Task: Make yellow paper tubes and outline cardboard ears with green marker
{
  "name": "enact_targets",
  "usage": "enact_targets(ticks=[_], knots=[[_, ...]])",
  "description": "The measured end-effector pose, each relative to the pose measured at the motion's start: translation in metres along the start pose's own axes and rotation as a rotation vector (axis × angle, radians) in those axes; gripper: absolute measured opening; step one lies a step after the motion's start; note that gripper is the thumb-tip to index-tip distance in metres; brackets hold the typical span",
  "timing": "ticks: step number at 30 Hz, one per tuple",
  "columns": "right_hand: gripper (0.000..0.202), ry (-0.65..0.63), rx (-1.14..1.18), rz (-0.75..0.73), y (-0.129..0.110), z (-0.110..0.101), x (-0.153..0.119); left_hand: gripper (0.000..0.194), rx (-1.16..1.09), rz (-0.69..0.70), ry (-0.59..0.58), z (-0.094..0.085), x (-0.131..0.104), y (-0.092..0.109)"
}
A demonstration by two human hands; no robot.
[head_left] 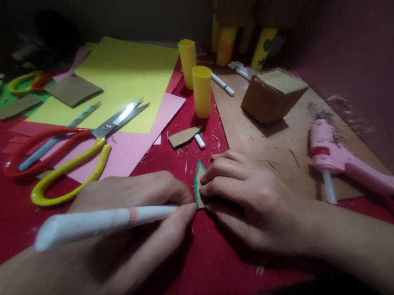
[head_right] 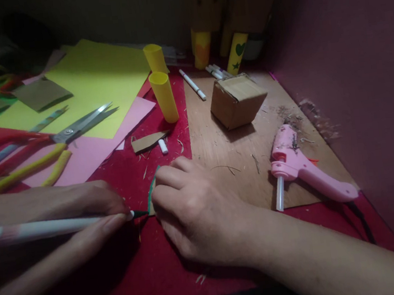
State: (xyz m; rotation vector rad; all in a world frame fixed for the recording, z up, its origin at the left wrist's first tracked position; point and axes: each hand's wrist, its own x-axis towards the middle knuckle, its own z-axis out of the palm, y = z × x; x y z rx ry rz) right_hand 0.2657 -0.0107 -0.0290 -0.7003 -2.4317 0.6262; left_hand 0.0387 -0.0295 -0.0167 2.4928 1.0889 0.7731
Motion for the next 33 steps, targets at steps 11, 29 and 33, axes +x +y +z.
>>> enact_targets(ticks=[11, 29, 33], knots=[[0.014, -0.002, -0.008, 0.007, 0.000, 0.000, 0.000, 0.022, -0.037, -0.050, -0.017, -0.005, 0.004, 0.007], [0.015, -0.006, -0.010, 0.002, 0.000, 0.001, 0.000, 0.025, 0.003, -0.189, -0.007, -0.004, 0.004, 0.015], [0.014, -0.008, -0.015, 0.009, -0.001, 0.000, 0.000, 0.025, 0.017, -0.153, -0.001, -0.004, 0.004, 0.013]])
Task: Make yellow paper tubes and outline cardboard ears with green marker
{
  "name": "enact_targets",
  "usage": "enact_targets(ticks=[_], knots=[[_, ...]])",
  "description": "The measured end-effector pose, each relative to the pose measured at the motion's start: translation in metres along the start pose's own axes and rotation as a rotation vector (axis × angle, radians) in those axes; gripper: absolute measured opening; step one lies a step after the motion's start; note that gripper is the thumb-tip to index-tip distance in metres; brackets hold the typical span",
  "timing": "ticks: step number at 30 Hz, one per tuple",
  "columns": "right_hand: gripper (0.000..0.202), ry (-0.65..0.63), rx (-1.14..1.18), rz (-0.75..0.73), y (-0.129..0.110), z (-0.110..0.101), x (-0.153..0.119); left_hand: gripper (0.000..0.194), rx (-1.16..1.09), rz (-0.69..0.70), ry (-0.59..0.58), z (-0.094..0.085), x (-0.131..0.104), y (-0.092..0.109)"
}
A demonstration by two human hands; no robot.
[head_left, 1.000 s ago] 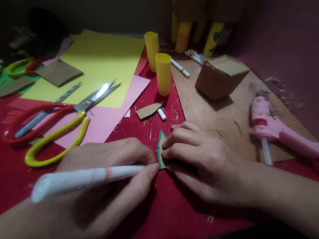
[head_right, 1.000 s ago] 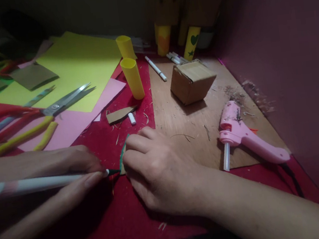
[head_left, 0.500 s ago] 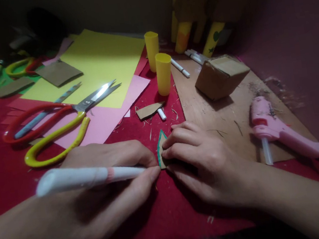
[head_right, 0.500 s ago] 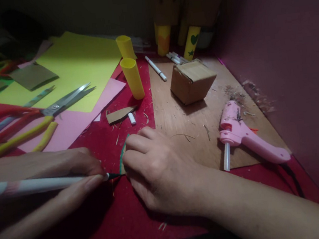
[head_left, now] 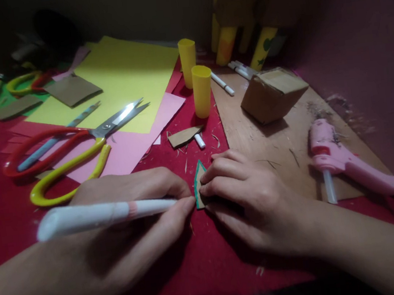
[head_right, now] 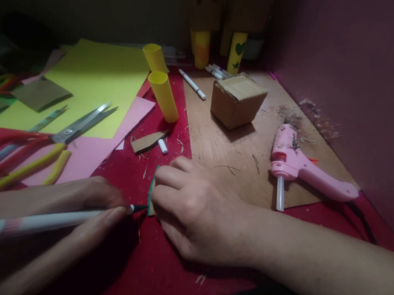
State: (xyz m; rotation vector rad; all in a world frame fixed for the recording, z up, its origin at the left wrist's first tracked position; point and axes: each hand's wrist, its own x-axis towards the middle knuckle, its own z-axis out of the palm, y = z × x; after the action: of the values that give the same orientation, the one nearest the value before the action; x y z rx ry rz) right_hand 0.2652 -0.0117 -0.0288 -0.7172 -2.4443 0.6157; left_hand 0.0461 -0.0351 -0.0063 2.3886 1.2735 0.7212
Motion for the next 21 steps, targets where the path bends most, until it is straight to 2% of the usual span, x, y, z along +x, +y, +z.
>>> enact_targets(ticks=[8, 14, 21], knots=[[0.014, -0.005, 0.003, 0.004, 0.0005, 0.0001, -0.0006, 0.025, -0.059, 0.036, -0.024, -0.0009, 0.0013, 0.0010], [0.015, 0.008, 0.010, -0.016, 0.0006, -0.0001, -0.0012, 0.023, -0.035, -0.046, -0.029, 0.0001, 0.0008, -0.0013], [0.016, 0.008, 0.010, -0.009, 0.0010, 0.0001, -0.0007, 0.025, -0.017, 0.032, -0.028, 0.0007, -0.0001, 0.0002]])
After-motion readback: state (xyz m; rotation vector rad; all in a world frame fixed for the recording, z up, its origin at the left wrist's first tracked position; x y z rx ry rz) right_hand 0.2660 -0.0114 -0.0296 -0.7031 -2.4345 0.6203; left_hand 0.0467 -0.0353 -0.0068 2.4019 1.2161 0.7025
